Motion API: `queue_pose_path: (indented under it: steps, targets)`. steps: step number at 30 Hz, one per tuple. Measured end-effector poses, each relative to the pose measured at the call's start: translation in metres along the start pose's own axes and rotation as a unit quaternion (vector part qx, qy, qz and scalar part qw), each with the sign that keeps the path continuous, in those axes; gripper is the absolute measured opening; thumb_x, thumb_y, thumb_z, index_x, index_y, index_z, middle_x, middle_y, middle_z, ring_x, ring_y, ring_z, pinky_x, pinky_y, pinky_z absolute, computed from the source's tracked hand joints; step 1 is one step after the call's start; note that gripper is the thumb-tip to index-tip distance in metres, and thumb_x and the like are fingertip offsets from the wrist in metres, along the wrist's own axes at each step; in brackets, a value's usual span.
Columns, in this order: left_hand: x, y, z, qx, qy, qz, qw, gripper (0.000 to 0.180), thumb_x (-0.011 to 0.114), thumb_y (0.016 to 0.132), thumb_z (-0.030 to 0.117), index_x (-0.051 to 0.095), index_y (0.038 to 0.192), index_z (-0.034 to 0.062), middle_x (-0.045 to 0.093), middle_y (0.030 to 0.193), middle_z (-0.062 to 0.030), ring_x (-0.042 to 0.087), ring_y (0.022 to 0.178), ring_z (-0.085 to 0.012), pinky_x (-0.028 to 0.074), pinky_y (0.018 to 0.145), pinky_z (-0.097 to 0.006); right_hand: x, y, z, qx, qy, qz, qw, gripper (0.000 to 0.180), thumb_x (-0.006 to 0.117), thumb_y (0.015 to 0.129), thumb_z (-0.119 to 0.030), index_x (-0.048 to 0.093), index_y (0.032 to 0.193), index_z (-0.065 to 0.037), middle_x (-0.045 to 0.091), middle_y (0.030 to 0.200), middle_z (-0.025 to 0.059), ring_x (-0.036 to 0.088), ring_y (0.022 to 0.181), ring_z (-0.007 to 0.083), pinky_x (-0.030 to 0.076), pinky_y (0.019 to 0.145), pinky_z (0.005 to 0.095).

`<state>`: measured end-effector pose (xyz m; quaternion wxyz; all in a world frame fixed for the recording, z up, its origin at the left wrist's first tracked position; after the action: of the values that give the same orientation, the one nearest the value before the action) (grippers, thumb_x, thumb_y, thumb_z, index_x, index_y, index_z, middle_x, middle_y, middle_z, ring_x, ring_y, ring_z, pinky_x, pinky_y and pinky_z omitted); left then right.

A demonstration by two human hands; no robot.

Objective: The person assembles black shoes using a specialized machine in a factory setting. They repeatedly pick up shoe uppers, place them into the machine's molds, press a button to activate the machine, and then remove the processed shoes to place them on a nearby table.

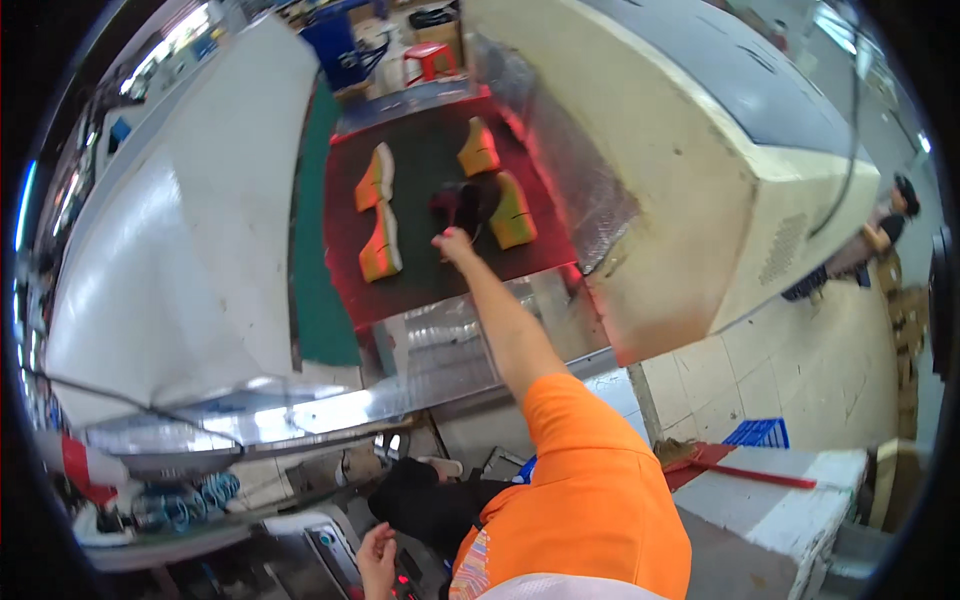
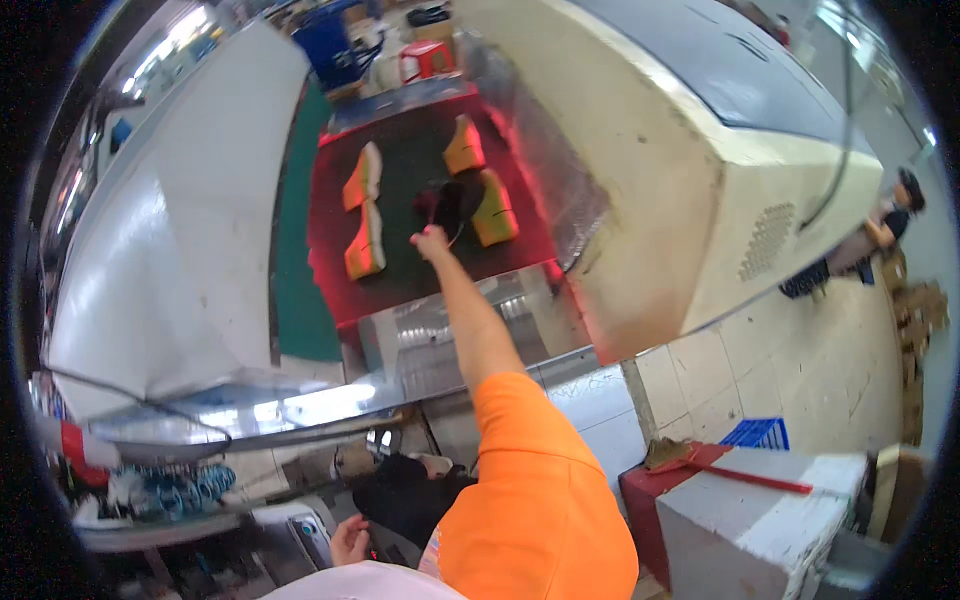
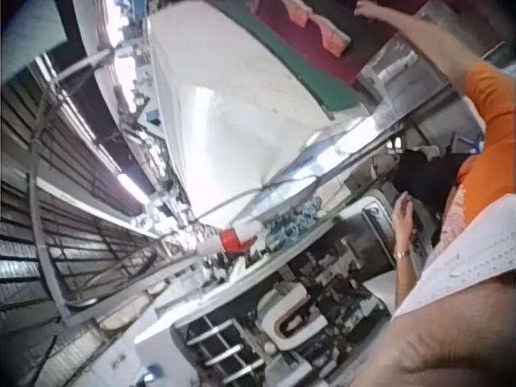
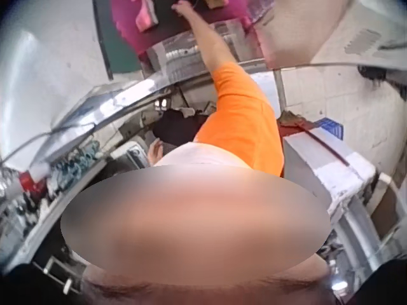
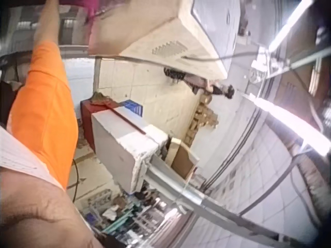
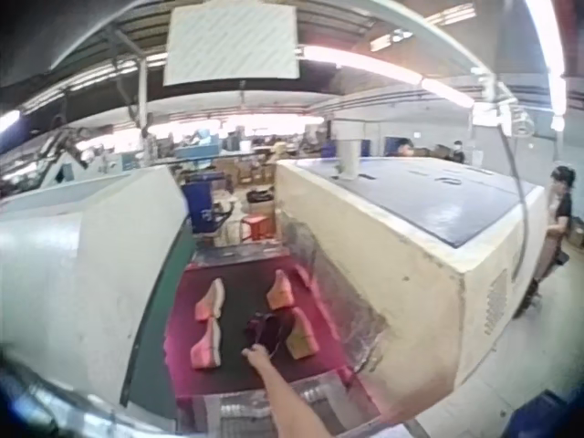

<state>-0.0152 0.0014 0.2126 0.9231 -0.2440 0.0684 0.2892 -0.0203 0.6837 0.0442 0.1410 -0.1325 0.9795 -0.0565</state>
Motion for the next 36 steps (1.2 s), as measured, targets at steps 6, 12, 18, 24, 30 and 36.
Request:
queue_pose_path:
  steps: [6, 12, 18, 24, 30, 36]
  targets:
    - [0.043, 0.016, 0.082, -0.031, -0.277, 0.061, 0.958, 0.044, 0.053, 0.083, 0.008, 0.040, 0.125, 0.0029, 0.047, 0.121, -0.0127, 0.046, 0.111, -0.0203, 0.037, 0.093, -0.036, -0.053, -0.153, -0.158, -0.129, 0.098, -0.199, 0.967, 0.035, 0.058, 0.081, -0.021, 0.057, 0.107, 0.004, 0.058, 0.107, 0.0105, 0.053, 0.101, 0.0166, 0.038, 0.087, 0.0259]
    - [0.073, 0.041, 0.141, 0.109, -0.629, -0.071, 0.767, 0.061, 0.051, 0.084, 0.039, 0.028, 0.133, 0.0106, 0.032, 0.135, -0.0092, 0.032, 0.123, -0.0272, 0.031, 0.097, -0.046, -0.108, -0.402, -0.246, -0.250, 0.125, -0.634, 0.721, 0.058, 0.066, 0.073, -0.037, 0.054, 0.112, 0.003, 0.053, 0.116, 0.0122, 0.048, 0.108, 0.0240, 0.037, 0.090, 0.0344]
    - [0.006, -0.054, 0.118, 0.301, -0.567, 0.200, 0.740, 0.061, 0.057, 0.081, 0.039, 0.031, 0.129, 0.0115, 0.041, 0.126, -0.0040, 0.040, 0.117, -0.0214, 0.032, 0.098, -0.040, -0.049, -0.527, -0.252, -0.220, 0.106, -0.831, 0.500, 0.029, 0.066, 0.076, -0.021, 0.061, 0.096, -0.001, 0.055, 0.111, 0.0169, 0.049, 0.107, 0.0262, 0.036, 0.090, 0.0361]
    - [-0.054, -0.180, 0.102, 0.397, -0.429, 0.495, 0.643, 0.076, 0.067, 0.070, 0.004, 0.025, 0.134, 0.0088, 0.040, 0.125, -0.0040, 0.043, 0.111, -0.0144, 0.037, 0.095, -0.029, 0.045, -0.620, -0.295, -0.136, 0.209, -0.833, 0.494, 0.044, 0.062, 0.079, -0.028, 0.050, 0.111, 0.000, 0.054, 0.112, 0.0094, 0.048, 0.106, 0.0162, 0.036, 0.091, 0.0315]
    - [-0.045, -0.280, 0.060, 0.381, -0.249, 0.675, 0.581, 0.080, 0.070, 0.069, 0.007, 0.024, 0.134, 0.0056, 0.039, 0.124, -0.0062, 0.043, 0.111, -0.0149, 0.038, 0.092, -0.027, 0.090, -0.765, -0.280, 0.298, 0.118, -0.884, 0.339, 0.052, 0.050, 0.085, -0.040, 0.046, 0.117, 0.002, 0.056, 0.112, 0.0151, 0.055, 0.104, 0.0235, 0.038, 0.093, 0.0377]
    - [-0.019, -0.396, 0.032, 0.060, 0.124, 0.617, 0.775, 0.074, 0.068, 0.069, 0.011, 0.031, 0.132, 0.0030, 0.039, 0.131, -0.0159, 0.038, 0.122, -0.0263, 0.029, 0.101, -0.036, 0.097, -0.840, -0.302, 0.162, -0.019, -0.937, 0.309, 0.037, 0.058, 0.083, -0.030, 0.056, 0.101, 0.002, 0.064, 0.092, 0.0115, 0.062, 0.083, 0.0189, 0.050, 0.074, 0.0302]
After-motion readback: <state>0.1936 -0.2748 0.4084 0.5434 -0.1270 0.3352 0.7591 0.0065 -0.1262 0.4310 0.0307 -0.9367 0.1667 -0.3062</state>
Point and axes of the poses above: each hand's wrist, its own y-axis towards the middle knuckle, its own x-axis out of the palm, z = x × y, the point moved 5 cm from there along y, towards the middle knuckle
